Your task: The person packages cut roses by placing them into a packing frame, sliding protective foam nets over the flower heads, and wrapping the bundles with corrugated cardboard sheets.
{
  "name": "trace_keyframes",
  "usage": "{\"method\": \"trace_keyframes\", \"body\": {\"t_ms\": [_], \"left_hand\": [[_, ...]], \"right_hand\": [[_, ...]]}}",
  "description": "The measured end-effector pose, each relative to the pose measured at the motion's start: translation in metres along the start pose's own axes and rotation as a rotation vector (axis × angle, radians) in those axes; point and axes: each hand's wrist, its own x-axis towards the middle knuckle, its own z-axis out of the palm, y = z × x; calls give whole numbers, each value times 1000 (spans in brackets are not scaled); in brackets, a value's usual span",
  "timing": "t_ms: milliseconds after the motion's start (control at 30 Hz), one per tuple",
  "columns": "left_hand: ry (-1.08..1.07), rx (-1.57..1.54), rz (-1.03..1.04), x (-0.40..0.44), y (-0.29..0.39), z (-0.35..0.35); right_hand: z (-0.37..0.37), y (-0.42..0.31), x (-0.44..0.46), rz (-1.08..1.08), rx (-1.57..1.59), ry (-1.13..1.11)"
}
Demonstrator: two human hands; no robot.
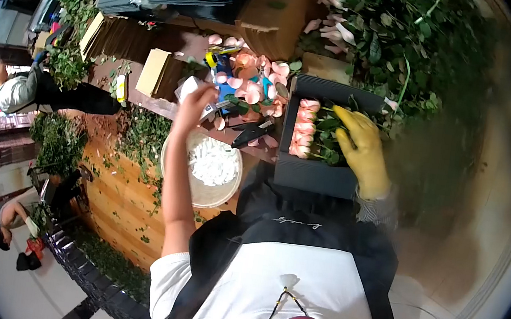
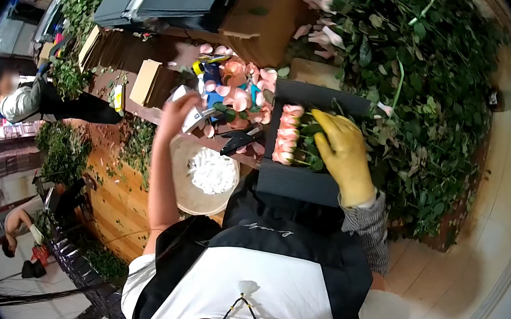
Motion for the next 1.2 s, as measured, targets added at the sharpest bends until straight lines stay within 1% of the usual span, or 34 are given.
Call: {"method": "trace_keyframes", "body": {"t_ms": [33,67,100,133,167,233,267,300,367,433,467,500,567,633,667,700,733,767,833,867,900,967,1033,1067,1100,1167,1200], "left_hand": [[177,65,-23,10,-2,-26],[350,96,71,36,-53,-49],[533,324,82,45,-57,-71],[628,594,123,55,-74,-90],[600,715,51,71,-106,-108],[590,915,-40,79,-128,-117],[535,882,-68,81,-130,-120],[527,847,-99,86,-131,-123],[540,854,-94,83,-127,-124],[651,848,-88,74,-114,-117],[705,854,10,76,-126,-122],[676,840,-110,73,-112,-123],[719,619,-19,82,-144,-134],[866,447,197,82,-162,-136],[712,93,16,62,-123,-128],[510,-165,-17,40,-91,-110],[326,-403,-99,17,-57,-92],[118,-554,-29,2,-41,-72],[-70,33,-245,-28,24,-6],[-95,-311,-176,-32,1,43],[-190,-550,-216,-53,50,78],[-260,-467,-98,-65,66,137],[-190,-214,22,-70,84,159],[-110,-176,149,-68,86,164],[-118,-176,154,-63,87,165],[-149,220,192,-47,87,161],[-173,37,233,-40,78,166]], "right_hand": [[-4,-1,-3,21,-5,34],[-5,2,-6,14,-4,49],[-5,3,-10,11,-2,64],[-6,-2,-11,45,-4,54],[-4,-5,-12,43,-8,56],[-2,-11,-13,67,-12,2],[-2,-13,-14,53,-43,-17],[-1,-12,-13,54,-50,-18],[1,-8,-14,10,-77,-38],[0,-7,-16,19,-86,-29],[-1,-7,-16,27,-96,-11],[-3,-6,-16,42,-105,-4],[-7,-4,-17,42,-120,78],[-10,-1,-24,116,-177,114],[-11,4,-25,148,-150,122],[-12,8,-29,179,-119,129],[-12,12,-33,179,-124,127],[-11,10,-35,189,-121,140],[-10,-2,-38,371,320,-24],[-6,-9,-38,400,485,-81],[6,-12,-41,442,706,-104],[26,-27,-44,491,801,-108],[15,-29,-29,788,739,-227],[46,8,-39,655,505,-63],[39,15,-30,822,665,-89],[32,27,-25,884,801,-223],[37,25,-27,882,809,-228]]}}
